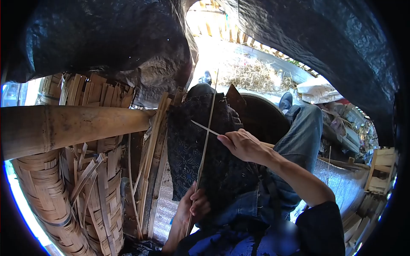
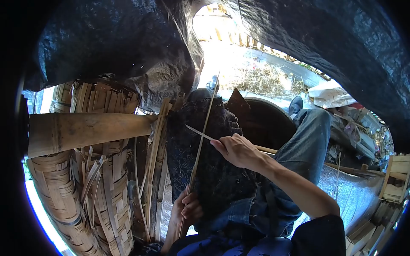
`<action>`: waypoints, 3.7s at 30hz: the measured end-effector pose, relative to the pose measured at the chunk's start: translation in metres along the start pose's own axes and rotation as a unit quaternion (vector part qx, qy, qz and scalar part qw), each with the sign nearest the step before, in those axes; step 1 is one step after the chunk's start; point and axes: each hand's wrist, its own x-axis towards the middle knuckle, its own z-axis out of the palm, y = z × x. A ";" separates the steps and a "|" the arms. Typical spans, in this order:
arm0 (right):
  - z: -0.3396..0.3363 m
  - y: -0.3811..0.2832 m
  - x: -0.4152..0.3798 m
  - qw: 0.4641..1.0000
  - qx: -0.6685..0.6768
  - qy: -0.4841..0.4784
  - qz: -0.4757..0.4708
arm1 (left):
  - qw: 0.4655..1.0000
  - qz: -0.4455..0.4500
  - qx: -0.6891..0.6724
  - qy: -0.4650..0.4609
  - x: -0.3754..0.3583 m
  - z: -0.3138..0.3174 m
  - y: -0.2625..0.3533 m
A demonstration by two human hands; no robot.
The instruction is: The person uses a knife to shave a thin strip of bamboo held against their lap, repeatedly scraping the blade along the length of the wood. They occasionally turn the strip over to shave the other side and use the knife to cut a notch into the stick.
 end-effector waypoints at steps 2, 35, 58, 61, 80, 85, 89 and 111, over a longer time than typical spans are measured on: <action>-0.001 -0.002 0.003 1.000 0.002 -0.006 -0.004 | 0.999 0.004 -0.037 -0.015 -0.001 0.001 -0.001; -0.022 -0.024 -0.029 0.992 -0.068 -0.063 0.082 | 0.219 0.235 0.889 0.326 0.026 0.041 -0.031; -0.028 -0.003 -0.010 0.994 0.051 0.091 0.021 | 0.728 0.165 0.602 0.284 0.013 0.040 -0.004; -0.011 -0.019 -0.026 1.000 0.023 -0.002 0.011 | 0.734 0.157 0.603 0.269 0.016 0.036 0.001; -0.013 0.022 0.044 1.000 -0.006 0.011 0.016 | 0.931 0.115 0.333 0.101 0.013 0.018 0.003; -0.012 -0.027 -0.010 0.997 0.057 -0.044 -0.008 | 0.983 0.091 0.141 0.070 0.015 0.016 0.007; 0.001 -0.030 -0.030 0.998 0.021 -0.051 -0.007 | 0.993 0.071 0.084 0.042 0.017 0.016 0.009; -0.013 0.017 0.074 0.988 -0.145 -0.042 0.022 | 0.990 0.087 0.101 0.034 0.000 0.018 -0.017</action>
